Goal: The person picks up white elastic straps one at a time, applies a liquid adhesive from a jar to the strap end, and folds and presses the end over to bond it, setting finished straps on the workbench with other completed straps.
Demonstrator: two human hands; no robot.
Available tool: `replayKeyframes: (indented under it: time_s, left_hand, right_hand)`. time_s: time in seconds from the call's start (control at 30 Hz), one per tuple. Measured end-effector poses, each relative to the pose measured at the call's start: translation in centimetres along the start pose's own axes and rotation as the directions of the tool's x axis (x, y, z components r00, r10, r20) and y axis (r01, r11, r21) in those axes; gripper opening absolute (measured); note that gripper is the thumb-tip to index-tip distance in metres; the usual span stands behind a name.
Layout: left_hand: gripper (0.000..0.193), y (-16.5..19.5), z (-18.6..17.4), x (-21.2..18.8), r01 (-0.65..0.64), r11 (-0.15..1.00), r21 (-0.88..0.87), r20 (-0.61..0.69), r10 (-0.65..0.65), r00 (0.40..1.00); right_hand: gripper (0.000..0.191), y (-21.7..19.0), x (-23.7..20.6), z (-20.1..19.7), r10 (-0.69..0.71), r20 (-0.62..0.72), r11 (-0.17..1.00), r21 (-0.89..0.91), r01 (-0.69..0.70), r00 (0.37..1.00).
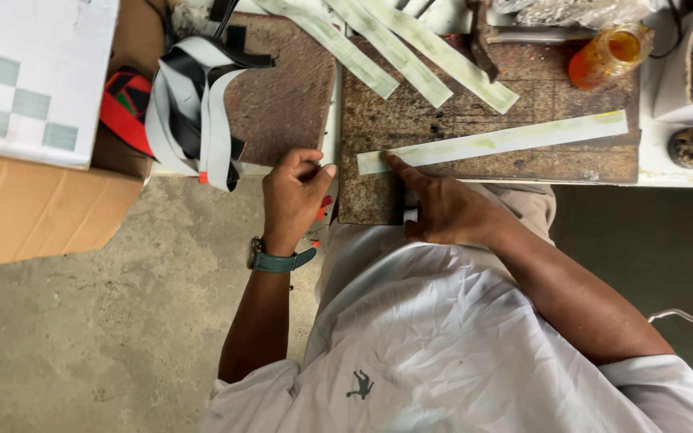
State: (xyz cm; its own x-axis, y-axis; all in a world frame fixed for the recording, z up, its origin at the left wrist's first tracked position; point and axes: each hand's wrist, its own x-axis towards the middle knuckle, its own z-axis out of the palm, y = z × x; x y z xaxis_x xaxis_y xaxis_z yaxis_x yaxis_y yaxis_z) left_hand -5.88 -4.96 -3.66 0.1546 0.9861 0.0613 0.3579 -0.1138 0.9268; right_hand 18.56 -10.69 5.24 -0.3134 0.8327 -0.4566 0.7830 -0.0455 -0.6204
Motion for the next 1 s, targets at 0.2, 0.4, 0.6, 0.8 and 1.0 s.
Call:
replayKeyframes:
  time_s: [0.2,0.4,0.6,0.8,1.0]
  left_hand:
    - [0.023,0.8,0.8,-0.3,-0.114,0.987,0.115,-0.023,0.118,0.993]
    - [0.027,1.7,2.2,-0.5,-0.274,0.907,0.320,0.054,0.272,0.961]
    - [0.028,2.4,3.5,-0.3,-0.315,0.850,0.421,0.084,0.309,0.947]
    - [0.038,3.1,3.5,0.3,-0.328,0.833,0.446,0.177,0.277,0.944]
    - [0.026,3.8,3.8,1.1,-0.330,0.829,0.452,0.240,0.244,0.940]
  right_hand:
    - [0.113,-1.5,1.8,1.3,0.102,0.104,0.992,-0.084,-0.093,0.989]
    - [0.107,0.4,-1.8,-1.6,0.247,-0.032,0.962,-0.116,-0.249,0.969]
    - [0.106,-1.8,-1.0,-1.3,0.320,-0.008,0.921,-0.231,-0.313,0.947]
    - [0.101,1.2,-3.2,-3.0,0.448,-0.119,0.834,-0.302,-0.462,0.886]
    - [0.092,1.9,-2.3,-1.1,0.320,-0.137,0.834,-0.428,-0.347,0.937]
